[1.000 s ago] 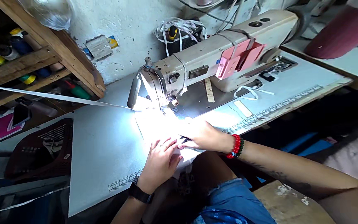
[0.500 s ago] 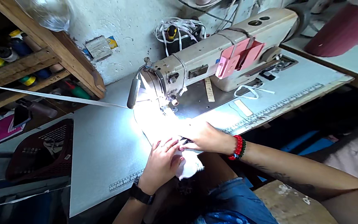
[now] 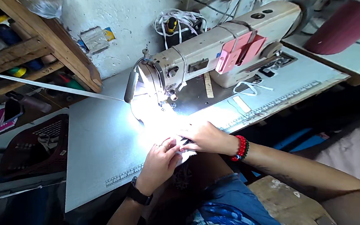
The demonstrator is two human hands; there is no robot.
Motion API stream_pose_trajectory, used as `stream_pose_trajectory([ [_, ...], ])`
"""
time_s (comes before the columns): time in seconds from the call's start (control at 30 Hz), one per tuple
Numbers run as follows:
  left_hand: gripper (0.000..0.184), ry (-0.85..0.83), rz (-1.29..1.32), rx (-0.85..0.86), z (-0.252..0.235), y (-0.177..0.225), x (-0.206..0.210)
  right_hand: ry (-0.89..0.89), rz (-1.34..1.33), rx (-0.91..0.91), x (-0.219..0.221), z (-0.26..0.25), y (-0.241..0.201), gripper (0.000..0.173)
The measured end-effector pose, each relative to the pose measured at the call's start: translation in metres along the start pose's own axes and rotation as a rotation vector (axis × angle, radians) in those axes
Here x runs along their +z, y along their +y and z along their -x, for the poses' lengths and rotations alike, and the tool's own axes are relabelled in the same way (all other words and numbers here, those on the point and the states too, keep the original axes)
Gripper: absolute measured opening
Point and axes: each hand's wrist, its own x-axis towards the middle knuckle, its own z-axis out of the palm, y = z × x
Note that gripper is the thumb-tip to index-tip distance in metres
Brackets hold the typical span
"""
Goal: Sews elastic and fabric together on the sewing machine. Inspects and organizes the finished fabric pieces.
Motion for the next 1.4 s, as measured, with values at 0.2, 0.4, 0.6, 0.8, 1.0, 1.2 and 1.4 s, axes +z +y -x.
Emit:
stream_pose_trajectory([
  [0.2, 0.028, 0.025, -0.016, -0.029, -0.009, -0.012, -0.004, -0.012, 0.013, -0.012, 0.002, -0.004, 0.002, 0.035],
  [0.4, 0.025, 0.048, -0.032, -0.029, -0.029, -0.037, -0.012, 0.053, 0.046, -0.045, 0.004, -0.008, 0.000, 0.018],
  [0.6, 0.019, 0.103, -0.039, -0.005, -0.055, -0.066, -0.018, 0.109, 0.054, -0.018, 0.010, -0.029, 0.017, 0.011],
  [0.8, 0.030, 0.054, -0.052, -0.055, -0.079, -0.106, -0.027, -0.125, 0.041, 0.166, 0.007, -0.059, 0.029, 0.022],
  [1.0, 0.029, 0.016, -0.017, -0.019, -0.106, -0.136, -0.041, -0.119, 0.003, 0.260, 0.000, -0.063, 0.039, 0.026],
  [1.2, 0.031, -0.002, 0.017, -0.065, -0.129, -0.164, -0.050, -0.151, 0.076, 0.511, -0.023, -0.051, 0.051, 0.039],
  [1.4, 0.034, 0.046, 0.042, -0.112, -0.151, -0.194, -0.042, -0.216, 0.053, 0.348, -0.020, -0.070, 0.069, 0.034],
])
